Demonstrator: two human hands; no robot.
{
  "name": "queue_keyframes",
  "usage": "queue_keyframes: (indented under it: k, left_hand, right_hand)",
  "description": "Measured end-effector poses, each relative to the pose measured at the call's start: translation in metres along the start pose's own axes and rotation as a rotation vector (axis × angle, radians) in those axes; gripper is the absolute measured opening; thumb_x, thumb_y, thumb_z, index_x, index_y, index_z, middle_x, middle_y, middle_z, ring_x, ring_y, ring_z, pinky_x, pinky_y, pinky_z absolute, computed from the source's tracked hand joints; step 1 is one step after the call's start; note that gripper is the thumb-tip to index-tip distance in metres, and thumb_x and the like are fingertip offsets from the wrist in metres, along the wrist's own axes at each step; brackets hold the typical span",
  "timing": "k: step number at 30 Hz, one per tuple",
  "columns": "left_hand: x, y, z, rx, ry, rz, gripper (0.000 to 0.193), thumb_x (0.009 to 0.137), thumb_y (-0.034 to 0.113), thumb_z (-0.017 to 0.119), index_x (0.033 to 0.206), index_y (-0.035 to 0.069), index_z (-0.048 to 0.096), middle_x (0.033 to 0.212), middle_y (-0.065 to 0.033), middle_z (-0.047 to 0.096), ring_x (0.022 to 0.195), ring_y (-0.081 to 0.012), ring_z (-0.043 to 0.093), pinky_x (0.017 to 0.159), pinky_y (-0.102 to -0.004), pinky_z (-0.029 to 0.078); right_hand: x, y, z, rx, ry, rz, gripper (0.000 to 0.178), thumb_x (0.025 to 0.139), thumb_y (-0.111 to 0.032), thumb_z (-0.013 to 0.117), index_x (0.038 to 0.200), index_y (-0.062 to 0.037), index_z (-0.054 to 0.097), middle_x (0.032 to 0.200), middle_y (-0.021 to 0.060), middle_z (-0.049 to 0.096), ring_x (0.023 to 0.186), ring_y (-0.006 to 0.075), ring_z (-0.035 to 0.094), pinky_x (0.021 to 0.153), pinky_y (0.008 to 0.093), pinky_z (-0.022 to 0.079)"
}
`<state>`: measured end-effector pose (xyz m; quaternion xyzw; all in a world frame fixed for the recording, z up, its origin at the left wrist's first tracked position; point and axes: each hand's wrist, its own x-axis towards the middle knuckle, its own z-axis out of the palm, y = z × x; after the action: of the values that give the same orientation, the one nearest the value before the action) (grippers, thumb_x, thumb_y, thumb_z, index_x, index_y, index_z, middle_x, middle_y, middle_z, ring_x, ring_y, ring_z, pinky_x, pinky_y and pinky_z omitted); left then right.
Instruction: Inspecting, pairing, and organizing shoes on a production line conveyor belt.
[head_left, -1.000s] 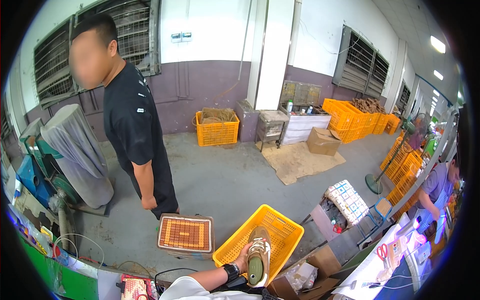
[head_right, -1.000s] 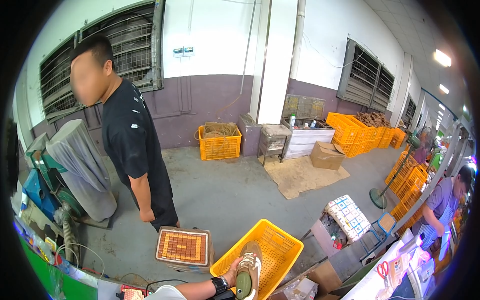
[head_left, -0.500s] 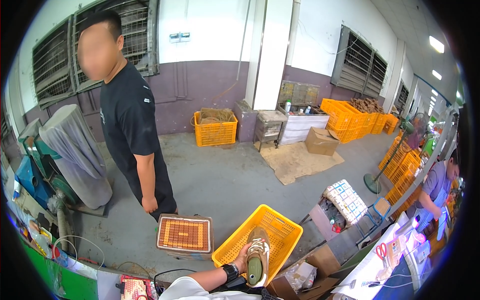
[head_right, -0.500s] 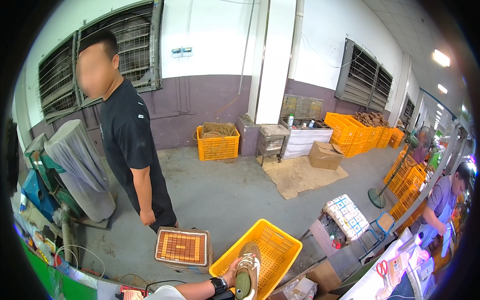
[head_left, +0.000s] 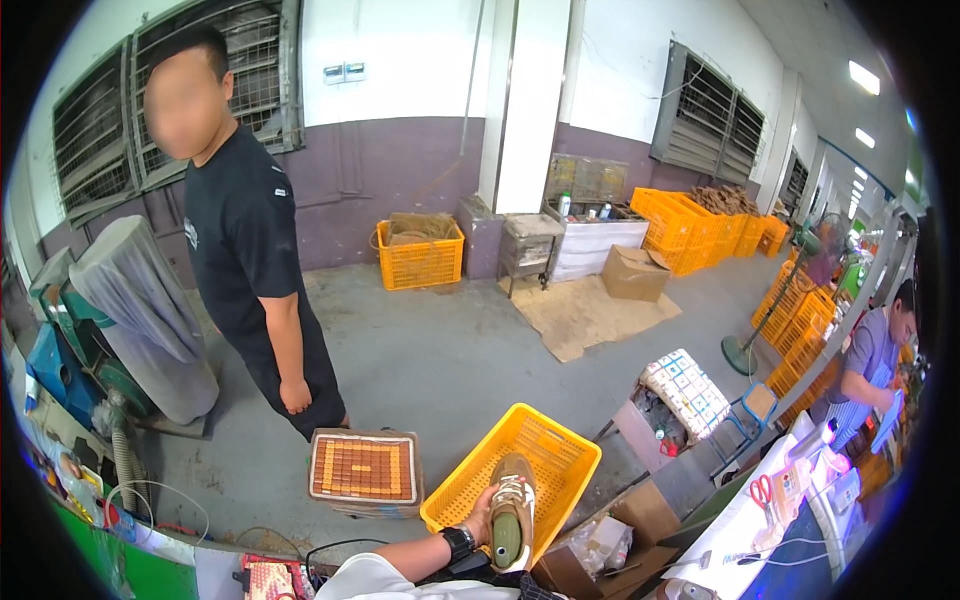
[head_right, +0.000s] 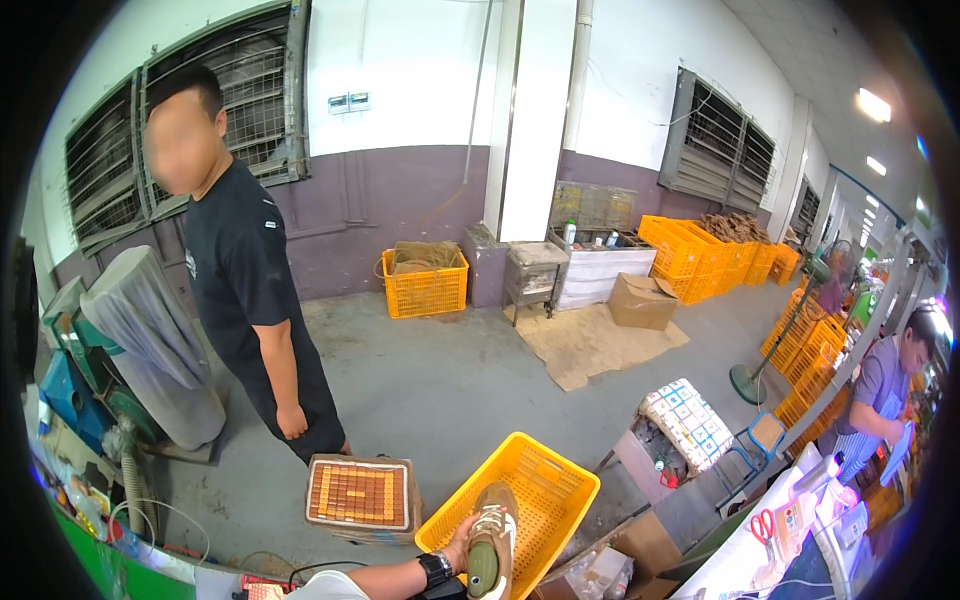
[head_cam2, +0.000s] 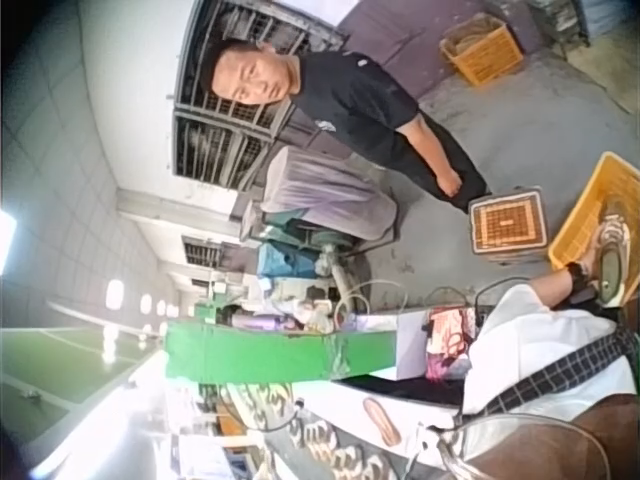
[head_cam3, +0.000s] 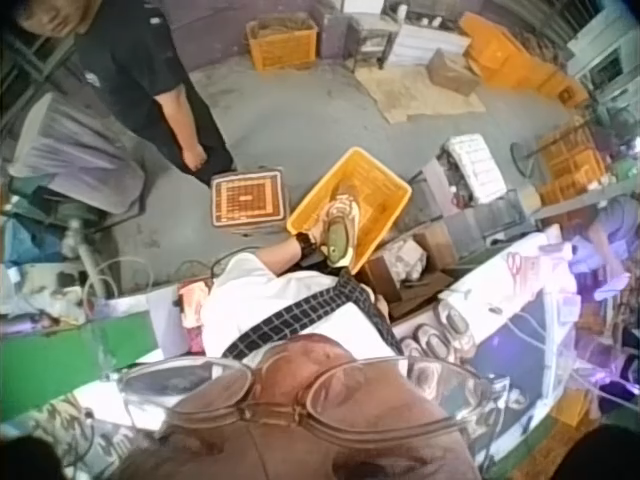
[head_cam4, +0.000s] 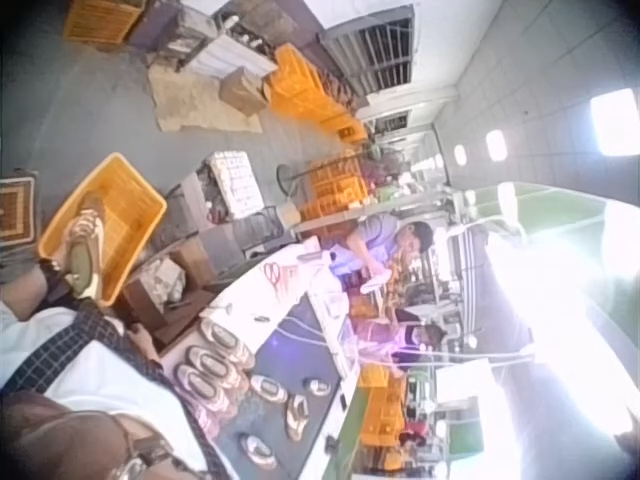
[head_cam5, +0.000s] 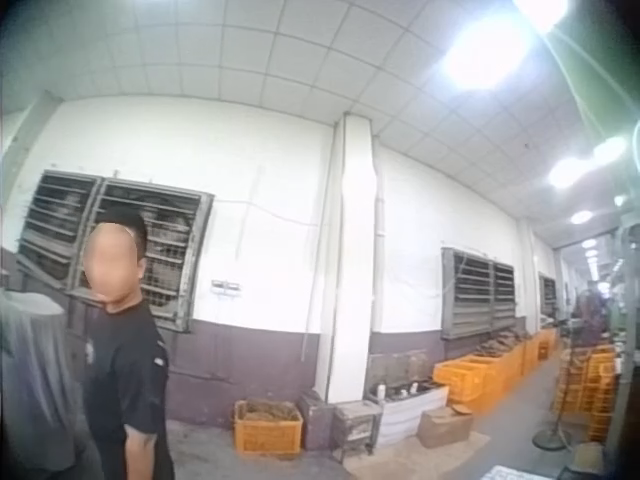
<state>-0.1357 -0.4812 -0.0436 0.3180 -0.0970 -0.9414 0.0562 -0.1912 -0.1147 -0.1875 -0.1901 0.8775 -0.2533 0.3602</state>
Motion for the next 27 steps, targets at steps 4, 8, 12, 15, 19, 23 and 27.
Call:
queue_keyframes:
  k: [4,8,12,15,19,23,27]
  left_hand:
    - [-0.002,-0.003,0.012,0.057,-0.073,0.174,0.058,0.089,0.057,0.044,0.118,0.010,0.061,0.109,-0.0123,0.066,0.098,-0.0300,0.063,0.090,-0.0464,0.050]
    - [-0.017,0.002,0.028,0.027,-0.067,0.213,0.055,0.088,0.054,0.047,0.118,0.011,0.061,0.106,-0.0096,0.066,0.094,-0.0264,0.064,0.086,-0.0407,0.053]
    - [-0.044,0.022,0.055,0.078,-0.171,0.369,0.052,0.091,0.049,0.044,0.119,0.008,0.059,0.107,-0.0095,0.066,0.095,-0.0241,0.065,0.084,-0.0390,0.054]
    - [-0.062,0.035,0.075,0.051,-0.186,0.469,0.054,0.091,0.051,0.044,0.120,0.006,0.056,0.107,-0.0108,0.065,0.095,-0.0245,0.065,0.084,-0.0388,0.055]
    - [-0.080,0.051,0.069,-0.082,-0.156,0.556,0.054,0.092,0.050,0.043,0.121,0.006,0.054,0.110,-0.0106,0.064,0.097,-0.0238,0.064,0.084,-0.0385,0.054]
    - [-0.095,0.067,0.040,-0.083,-0.134,0.668,0.055,0.093,0.049,0.042,0.124,0.005,0.052,0.110,-0.0117,0.063,0.099,-0.0238,0.063,0.085,-0.0383,0.054]
    - [-0.106,0.076,0.020,-0.089,-0.110,0.781,0.053,0.095,0.042,0.040,0.126,0.000,0.050,0.114,-0.0128,0.062,0.102,-0.0231,0.063,0.090,-0.0365,0.051]
  right_hand:
    - [-0.008,-0.034,-0.013,0.067,-0.008,0.107,0.047,0.082,-0.032,0.066,0.117,-0.0017,0.060,0.110,0.0219,0.065,0.104,0.0324,0.062,0.091,0.0399,0.047]
    - [-0.037,-0.116,-0.058,0.240,0.184,-0.036,0.042,0.079,-0.019,0.074,0.115,-0.0013,0.059,0.101,0.0092,0.064,0.094,0.0178,0.060,0.084,0.0324,0.050]
    - [-0.067,-0.255,-0.138,0.198,0.275,-0.609,0.045,0.081,-0.010,0.066,0.125,-0.0093,0.057,0.100,0.0135,0.059,0.084,0.0247,0.061,0.075,0.0340,0.051]
    - [-0.066,-0.362,-0.173,-0.123,0.302,-0.974,0.051,0.076,-0.004,0.064,0.127,-0.0119,0.057,0.097,0.0147,0.057,0.088,0.0324,0.057,0.078,0.0395,0.050]
    - [-0.044,-0.444,-0.159,-0.325,0.254,-1.094,0.059,0.075,0.000,0.060,0.132,-0.0134,0.054,0.091,0.0148,0.056,0.084,0.0329,0.056,0.075,0.0414,0.049]
    - [-0.027,-0.468,-0.130,-0.390,0.134,-1.133,0.063,0.075,-0.001,0.058,0.136,-0.0125,0.050,0.091,0.0149,0.055,0.082,0.0329,0.057,0.075,0.0405,0.049]
    - [-0.017,-0.487,-0.106,-0.479,0.032,-1.204,0.063,0.075,-0.004,0.059,0.137,-0.0088,0.048,0.091,0.0152,0.055,0.080,0.0326,0.057,0.073,0.0397,0.050]
